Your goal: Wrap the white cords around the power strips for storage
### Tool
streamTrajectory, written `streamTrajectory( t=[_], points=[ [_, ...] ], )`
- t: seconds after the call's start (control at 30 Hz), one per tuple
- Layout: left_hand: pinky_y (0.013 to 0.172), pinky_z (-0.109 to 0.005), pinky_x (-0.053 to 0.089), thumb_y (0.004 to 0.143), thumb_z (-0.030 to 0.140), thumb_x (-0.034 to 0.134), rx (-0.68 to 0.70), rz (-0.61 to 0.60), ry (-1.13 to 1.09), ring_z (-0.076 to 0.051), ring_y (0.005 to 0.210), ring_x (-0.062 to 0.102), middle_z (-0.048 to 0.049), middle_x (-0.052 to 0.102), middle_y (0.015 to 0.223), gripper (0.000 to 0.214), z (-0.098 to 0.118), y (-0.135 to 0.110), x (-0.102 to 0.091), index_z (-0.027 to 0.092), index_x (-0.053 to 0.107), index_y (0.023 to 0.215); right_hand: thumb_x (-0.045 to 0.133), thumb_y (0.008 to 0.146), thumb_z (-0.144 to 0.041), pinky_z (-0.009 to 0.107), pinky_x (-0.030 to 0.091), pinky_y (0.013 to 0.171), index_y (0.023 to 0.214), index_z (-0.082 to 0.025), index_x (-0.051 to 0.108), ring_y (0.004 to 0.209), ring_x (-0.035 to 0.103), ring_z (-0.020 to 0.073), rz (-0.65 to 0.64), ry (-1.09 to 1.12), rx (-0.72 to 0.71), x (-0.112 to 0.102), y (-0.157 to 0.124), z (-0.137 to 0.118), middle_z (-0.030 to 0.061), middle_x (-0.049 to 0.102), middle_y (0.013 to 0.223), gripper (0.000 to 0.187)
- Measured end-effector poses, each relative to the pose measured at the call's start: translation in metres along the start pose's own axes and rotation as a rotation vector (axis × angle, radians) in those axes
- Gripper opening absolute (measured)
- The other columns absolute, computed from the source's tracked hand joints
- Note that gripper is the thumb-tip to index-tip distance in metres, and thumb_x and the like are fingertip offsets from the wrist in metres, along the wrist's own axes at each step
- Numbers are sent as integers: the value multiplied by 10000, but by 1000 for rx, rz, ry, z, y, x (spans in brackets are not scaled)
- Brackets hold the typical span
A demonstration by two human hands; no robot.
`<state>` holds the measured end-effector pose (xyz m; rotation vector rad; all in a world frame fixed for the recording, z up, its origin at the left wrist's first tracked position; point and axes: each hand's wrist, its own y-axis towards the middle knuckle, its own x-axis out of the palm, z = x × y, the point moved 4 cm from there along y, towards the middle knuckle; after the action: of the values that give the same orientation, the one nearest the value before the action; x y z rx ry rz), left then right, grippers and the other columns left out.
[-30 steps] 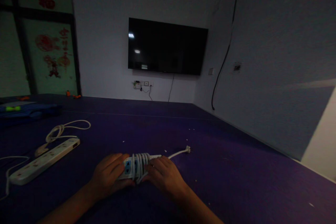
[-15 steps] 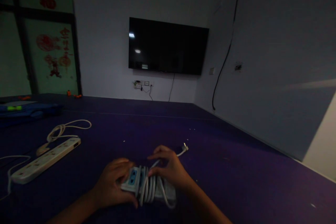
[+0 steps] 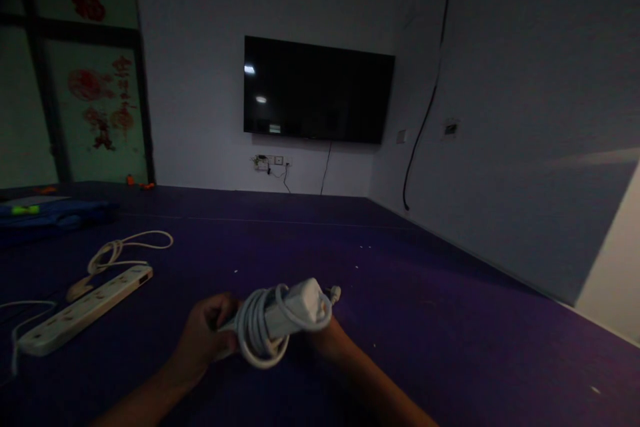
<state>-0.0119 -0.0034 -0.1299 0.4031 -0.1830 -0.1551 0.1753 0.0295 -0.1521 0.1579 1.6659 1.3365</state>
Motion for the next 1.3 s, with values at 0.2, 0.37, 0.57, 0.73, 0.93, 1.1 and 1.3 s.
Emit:
streamTrajectory(
  t=[0.2, 0.37, 0.57, 0.73, 0.93, 1.1, 1.3],
  points=[
    [431, -201, 234, 449, 704, 671, -34, 476, 212, -67, 451, 255, 88, 260, 462, 637, -7, 8, -37, 204, 278, 473, 380, 931, -262, 179, 406, 489, 743, -159, 655, 547, 613, 119, -499, 235, 241, 10, -4, 4, 17, 661, 613, 349],
    [443, -218, 225, 489, 722, 622, -119, 728, 366, -82, 464, 266, 87, 257, 453, 610, -12, 10, -60, 214, 285, 470, 456, 868, -218, 216, 415, 559, 913, -224, 638, 682, 656, 169, -604, 86, 209, 8, -6, -6, 44, 698, 781, 188],
    [441, -220, 224, 517, 693, 632, -61, 674, 570, -79, 437, 262, 99, 236, 443, 590, -12, 12, -63, 221, 279, 492, 476, 832, -126, 206, 383, 468, 920, -211, 605, 565, 622, 141, -515, -95, -56, 7, -6, -19, 35, 682, 737, 178],
    [459, -217, 227, 554, 655, 645, 111, 501, 924, -85, 451, 318, 82, 329, 467, 554, -10, 11, -52, 210, 317, 517, 442, 865, -91, 238, 386, 461, 905, -155, 597, 510, 569, 135, -177, -155, -389, -20, 0, -33, 24, 638, 651, 172],
    [507, -236, 312, 532, 673, 671, 403, 235, 1157, -129, 524, 450, 26, 482, 538, 525, -1, 2, -28, 196, 452, 548, 478, 875, -104, 256, 431, 548, 792, -147, 617, 578, 581, 121, 135, -188, -536, -55, 6, -42, 46, 682, 743, 168],
    [577, -261, 378, 495, 636, 725, 516, 39, 1090, -161, 578, 496, 0, 529, 563, 484, 2, -1, -20, 199, 538, 587, 547, 859, -170, 287, 476, 695, 824, -142, 649, 757, 632, 163, 201, -200, -620, -68, 3, -43, 48, 704, 813, 111],
    [553, -229, 347, 336, 536, 828, 331, -238, 768, -134, 592, 491, -3, 579, 625, 600, -5, -1, -8, 200, 363, 510, 582, 806, -476, 292, 459, 599, 774, -156, 637, 659, 607, 171, 134, 50, -444, -78, 19, -36, 62, 666, 684, 325]
  ],
)
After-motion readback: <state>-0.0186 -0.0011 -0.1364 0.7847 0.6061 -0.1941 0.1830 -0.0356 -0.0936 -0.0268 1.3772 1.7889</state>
